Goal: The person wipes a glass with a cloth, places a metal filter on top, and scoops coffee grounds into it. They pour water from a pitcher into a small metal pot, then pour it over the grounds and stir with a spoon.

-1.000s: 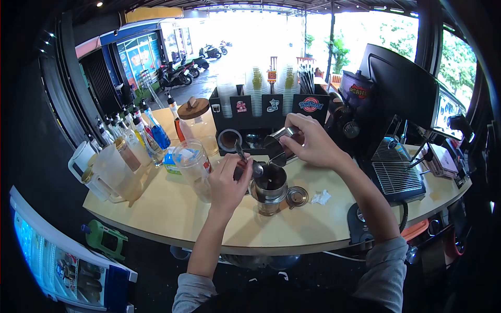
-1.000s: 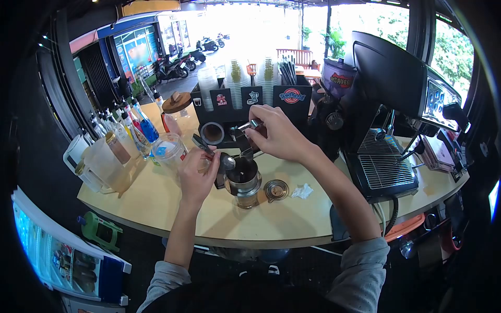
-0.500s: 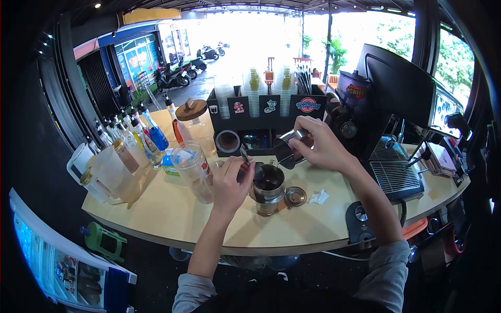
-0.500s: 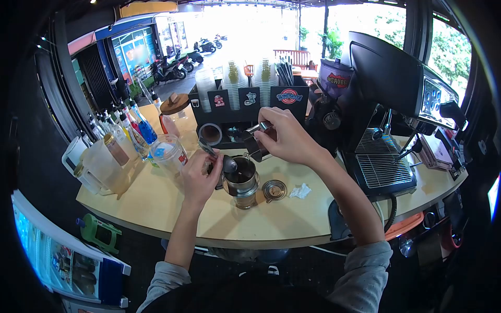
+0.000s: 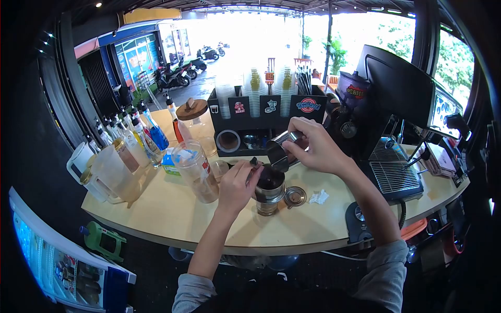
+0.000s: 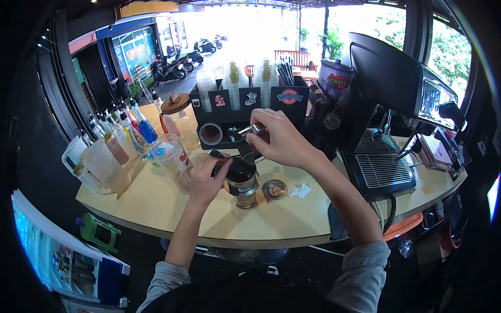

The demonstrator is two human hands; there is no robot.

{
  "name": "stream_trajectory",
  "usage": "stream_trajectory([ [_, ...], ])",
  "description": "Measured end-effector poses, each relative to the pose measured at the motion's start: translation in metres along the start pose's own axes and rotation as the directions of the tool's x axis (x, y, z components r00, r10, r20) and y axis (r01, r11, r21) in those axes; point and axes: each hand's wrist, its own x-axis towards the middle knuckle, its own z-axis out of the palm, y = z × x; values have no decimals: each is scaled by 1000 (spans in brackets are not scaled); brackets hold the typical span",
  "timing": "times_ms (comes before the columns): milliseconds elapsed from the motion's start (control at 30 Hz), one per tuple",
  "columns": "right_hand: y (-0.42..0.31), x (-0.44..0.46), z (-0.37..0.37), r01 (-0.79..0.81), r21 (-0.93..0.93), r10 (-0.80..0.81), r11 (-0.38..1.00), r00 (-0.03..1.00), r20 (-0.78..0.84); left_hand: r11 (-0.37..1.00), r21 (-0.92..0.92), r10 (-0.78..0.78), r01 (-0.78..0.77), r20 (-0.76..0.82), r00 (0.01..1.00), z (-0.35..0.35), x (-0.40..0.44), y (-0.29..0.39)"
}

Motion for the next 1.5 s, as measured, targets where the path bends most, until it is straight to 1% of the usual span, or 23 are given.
stream_trajectory([
  [33, -1, 0, -1, 0, 1, 0, 1000, 1000, 0, 1000, 0, 0, 0, 1, 1000, 0, 1, 0],
  [100, -4, 0, -1, -67, -14, 68, 998, 994, 81, 995, -36, 95, -94, 3, 996, -2, 2, 0],
  [200, -2, -1, 0, -54, -34, 56, 998, 997, 57, 993, -33, 117, -115, 73, 990, -3, -4, -7],
  [233, 0, -2, 1, -54, -34, 56, 998, 997, 58, 993, -33, 117, -115, 73, 990, -5, -5, -8],
  [300, 5, -5, 5, -115, 173, 119, 978, 993, -14, 985, -40, 174, -171, 117, 978, -9, -7, -9],
  [333, 7, -6, 5, -115, 174, 119, 978, 993, -14, 985, -39, 174, -170, 117, 978, -9, -9, -12],
  [400, 14, -12, 2, -183, 181, 192, 966, 981, -34, 981, -99, 182, -169, 148, 972, -7, -14, -19],
  [533, 42, -23, 7, -188, 243, 218, 952, 970, -104, 976, -163, 174, -143, 197, 965, -10, -19, -22],
  [600, 46, -29, 11, -209, 498, 313, 841, 940, -135, 974, -148, 201, -171, 222, 954, -13, -21, -23],
  [633, 45, -32, 12, -210, 498, 315, 842, 939, -138, 973, -151, 203, -172, 223, 953, -14, -21, -23],
  [700, 40, -38, 13, -237, 610, 420, 756, 891, -175, 976, -113, 210, -188, 244, 947, -18, -22, -21],
  [833, 43, -51, 15, -203, 660, 451, 723, 862, -229, 970, -137, 229, -200, 248, 941, -22, -20, -19],
  [900, 36, -56, 17, -264, 712, 576, 651, 783, -236, 971, -121, 230, -205, 257, 939, -21, -23, -22],
  [933, 37, -60, 18, -264, 710, 579, 652, 779, -242, 970, -128, 235, -208, 258, 937, -21, -23, -22],
  [1000, 40, -66, 21, -167, 716, 540, 678, 775, -330, 971, -142, 225, -195, 249, 942, -21, -24, -22],
  [1133, 26, -83, 28, -120, 748, 585, 652, 708, -396, 968, -150, 235, -199, 278, 931, -25, -26, -22],
  [1200, 18, -95, 32, -80, 766, 612, 638, 655, -442, 968, -230, 153, -96, 247, 957, -26, -33, -23],
  [1267, 15, -110, 37, -76, 764, 612, 640, 652, -447, 967, -250, 118, -55, 245, 962, -26, -49, -22],
  [1333, 8, -121, 41, -60, 771, 603, 635, 663, -445, 903, -407, -57, 138, 205, 977, -27, -64, -19],
  [1367, 4, -126, 42, -73, 782, 617, 619, 662, -426, 912, -383, -55, 146, 237, 970, -31, -69, -20],
  [1400, 0, -130, 43, -86, 792, 630, 604, 660, -408, 915, -377, -56, 142, 231, 971, -37, -71, -18],
  [1433, -2, -134, 44, -109, 779, 637, 617, 650, -414, 915, -372, -60, 154, 252, 966, -44, -72, -16],
  [1500, -5, -143, 49, -103, 791, 634, 604, 663, -398, 918, -362, -70, 165, 262, 963, -53, -78, -12],
])
